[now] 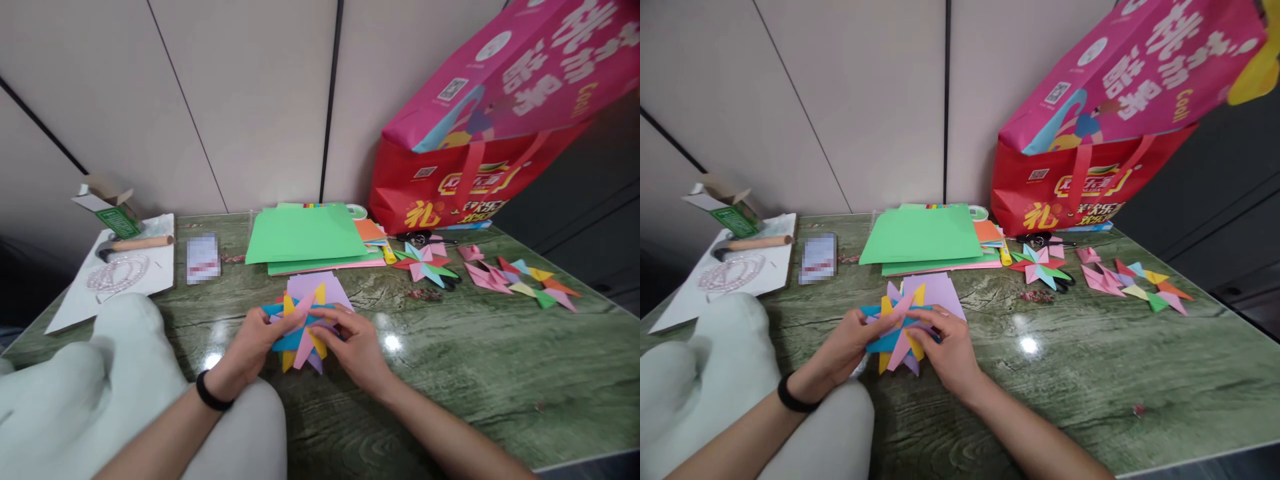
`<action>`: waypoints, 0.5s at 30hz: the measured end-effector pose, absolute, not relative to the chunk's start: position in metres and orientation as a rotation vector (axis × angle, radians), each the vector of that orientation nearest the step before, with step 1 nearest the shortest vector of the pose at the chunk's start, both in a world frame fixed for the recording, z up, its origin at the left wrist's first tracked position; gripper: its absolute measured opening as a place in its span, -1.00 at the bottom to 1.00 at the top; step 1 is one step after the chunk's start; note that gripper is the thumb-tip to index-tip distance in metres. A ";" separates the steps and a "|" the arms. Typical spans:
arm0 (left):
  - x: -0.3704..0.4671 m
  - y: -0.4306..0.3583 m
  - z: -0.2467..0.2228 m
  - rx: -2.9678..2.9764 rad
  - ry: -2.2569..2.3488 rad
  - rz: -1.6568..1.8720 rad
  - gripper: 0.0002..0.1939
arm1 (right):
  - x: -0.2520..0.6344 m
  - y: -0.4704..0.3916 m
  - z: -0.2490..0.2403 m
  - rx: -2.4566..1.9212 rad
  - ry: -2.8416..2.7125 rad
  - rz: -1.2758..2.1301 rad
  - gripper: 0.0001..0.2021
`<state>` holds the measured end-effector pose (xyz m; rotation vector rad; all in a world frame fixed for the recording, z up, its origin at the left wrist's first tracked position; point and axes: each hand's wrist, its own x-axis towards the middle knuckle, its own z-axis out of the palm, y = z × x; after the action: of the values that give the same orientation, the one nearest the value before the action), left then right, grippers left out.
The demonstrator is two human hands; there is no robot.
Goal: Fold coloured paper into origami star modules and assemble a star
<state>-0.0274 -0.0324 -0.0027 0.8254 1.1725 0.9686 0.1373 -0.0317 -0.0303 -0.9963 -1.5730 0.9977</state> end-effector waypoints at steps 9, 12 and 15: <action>-0.029 -0.034 -0.010 0.893 1.030 0.914 -0.73 | 0.140 -0.025 -0.033 -1.041 -1.463 1.115 -0.84; -0.027 -0.034 -0.009 0.912 1.024 0.928 -0.74 | 0.141 -0.023 -0.033 -1.077 -1.443 1.197 -0.82; -0.027 -0.035 -0.006 0.939 1.017 0.931 -0.77 | 0.141 -0.024 -0.032 -1.084 -1.440 1.240 -0.83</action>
<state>-0.0265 -0.0348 -0.0057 0.9389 1.0166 0.9313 0.1408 -0.0239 -0.0323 -1.0835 -1.4405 1.2400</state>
